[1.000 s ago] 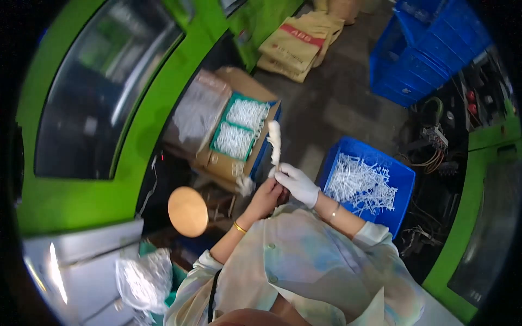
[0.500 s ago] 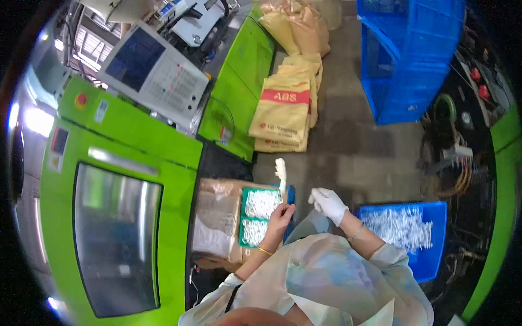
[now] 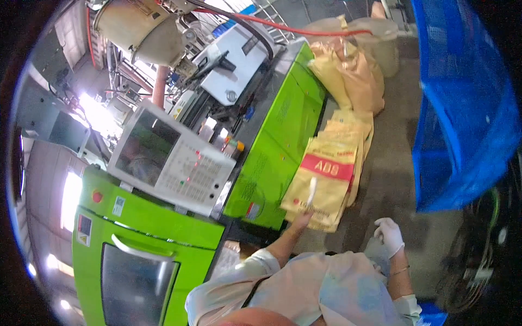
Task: The person sorts plastic rings into green trays and transfers plastic pellets from a plastic drum using a suction hose.
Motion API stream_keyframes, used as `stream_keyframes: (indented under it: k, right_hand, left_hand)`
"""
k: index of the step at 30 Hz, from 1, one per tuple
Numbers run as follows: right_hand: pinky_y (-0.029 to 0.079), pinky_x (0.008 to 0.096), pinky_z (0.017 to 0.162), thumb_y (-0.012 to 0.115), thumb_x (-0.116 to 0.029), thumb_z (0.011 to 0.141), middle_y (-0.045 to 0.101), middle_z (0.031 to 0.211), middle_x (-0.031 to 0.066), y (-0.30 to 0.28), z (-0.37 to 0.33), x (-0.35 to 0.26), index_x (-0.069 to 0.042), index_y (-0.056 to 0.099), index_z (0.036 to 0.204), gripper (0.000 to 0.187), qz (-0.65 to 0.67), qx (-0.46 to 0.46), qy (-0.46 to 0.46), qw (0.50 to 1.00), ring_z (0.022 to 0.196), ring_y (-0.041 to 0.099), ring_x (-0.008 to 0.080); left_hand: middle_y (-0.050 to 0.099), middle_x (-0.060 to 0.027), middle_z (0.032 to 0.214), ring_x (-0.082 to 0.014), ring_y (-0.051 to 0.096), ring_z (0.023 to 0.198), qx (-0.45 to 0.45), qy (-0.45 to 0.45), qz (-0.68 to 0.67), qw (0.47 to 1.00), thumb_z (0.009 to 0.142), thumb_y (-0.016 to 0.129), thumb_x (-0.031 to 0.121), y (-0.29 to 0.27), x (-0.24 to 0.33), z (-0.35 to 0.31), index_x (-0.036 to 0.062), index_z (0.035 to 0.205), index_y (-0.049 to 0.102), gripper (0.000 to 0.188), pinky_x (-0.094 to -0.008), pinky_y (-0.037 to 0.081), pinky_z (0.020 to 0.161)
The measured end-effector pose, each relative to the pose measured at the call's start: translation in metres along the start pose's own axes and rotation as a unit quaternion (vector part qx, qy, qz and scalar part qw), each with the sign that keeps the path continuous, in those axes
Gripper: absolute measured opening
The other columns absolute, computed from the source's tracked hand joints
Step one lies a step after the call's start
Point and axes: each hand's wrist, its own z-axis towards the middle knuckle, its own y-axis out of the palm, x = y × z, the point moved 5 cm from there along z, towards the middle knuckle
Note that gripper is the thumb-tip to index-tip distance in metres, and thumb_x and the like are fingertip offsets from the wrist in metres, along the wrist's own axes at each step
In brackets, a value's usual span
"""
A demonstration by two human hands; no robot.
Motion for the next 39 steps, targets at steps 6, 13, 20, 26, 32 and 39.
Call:
stream_keyframes:
  k: [6, 13, 20, 26, 32, 39]
  right_hand:
    - [0.035, 0.0228, 0.040, 0.044, -0.023, 0.097, 0.056, 0.056, 0.0067, -0.045, 0.170, -0.138, -0.002, 0.058, 0.089, 0.027, -0.148, -0.085, -0.016, 0.985, 0.042, 0.045, 0.0100]
    - [0.033, 0.0264, 0.040, 0.047, -0.034, 0.098, 0.051, 0.052, 0.0023, -0.017, 0.406, -0.235, -0.008, 0.056, 0.071, 0.039, -0.169, -0.151, -0.009, 0.974, 0.041, 0.044, 0.0113]
    - [0.048, 0.0324, 0.056, 0.047, -0.016, 0.092, 0.066, 0.070, 0.0108, -0.022, 0.583, -0.294, -0.003, 0.063, 0.090, 0.020, -0.353, -0.192, 0.069, 0.913, 0.058, 0.059, 0.0172]
    - [0.051, 0.0358, 0.064, 0.053, -0.018, 0.087, 0.068, 0.081, 0.0148, -0.150, 0.721, -0.271, -0.002, 0.063, 0.089, 0.019, -0.410, -0.085, 0.170, 0.892, 0.069, 0.063, 0.0223]
    - [0.046, 0.0415, 0.092, 0.050, -0.043, 0.090, 0.063, 0.118, 0.0176, -0.265, 0.838, -0.186, -0.008, 0.064, 0.117, 0.048, -0.643, -0.184, 0.254, 0.699, 0.111, 0.059, 0.0338]
    - [0.045, 0.0421, 0.093, 0.047, -0.036, 0.089, 0.063, 0.118, 0.0202, -0.411, 0.989, -0.200, -0.002, 0.066, 0.113, 0.046, -0.611, -0.124, 0.282, 0.729, 0.111, 0.060, 0.0331]
  left_hand:
    - [0.060, -0.0142, 0.120, -0.0274, 0.056, 0.108, -0.095, -0.178, 0.217, 0.955, 0.096, 0.043, 0.029, 0.025, -0.024, -0.004, 0.0104, 0.134, 0.050, 0.043, -0.0386, 0.046, 0.086]
    - [0.058, -0.0119, 0.098, -0.0241, 0.055, 0.087, -0.013, -0.094, -0.059, 0.994, 0.089, 0.052, 0.023, 0.051, 0.023, 0.169, 0.0084, 0.122, 0.055, 0.036, -0.0348, 0.045, 0.073]
    - [0.056, -0.0096, 0.076, -0.0208, 0.054, 0.066, 0.005, -0.065, -0.312, 0.948, 0.082, 0.061, 0.017, 0.133, 0.141, 0.454, 0.0064, 0.111, 0.060, 0.030, -0.0310, 0.044, 0.059]
    - [0.066, -0.0114, 0.077, -0.0214, 0.061, 0.071, 0.039, -0.169, -0.223, 0.959, 0.080, 0.072, 0.035, 0.185, 0.347, 0.622, -0.0030, 0.093, 0.067, 0.041, -0.0353, 0.049, 0.065]
    - [0.042, 0.0027, 0.051, -0.0090, 0.038, 0.046, -0.005, -0.114, -0.315, 0.942, 0.091, 0.062, 0.035, 0.221, 0.528, 0.719, -0.0003, 0.080, 0.065, 0.037, -0.0278, 0.031, 0.045]
    - [0.035, 0.0059, 0.054, -0.0053, 0.029, 0.045, -0.005, -0.046, -0.331, 0.942, 0.099, 0.047, 0.035, 0.312, 0.636, 0.825, -0.0005, 0.101, 0.066, 0.041, -0.0226, 0.022, 0.041]
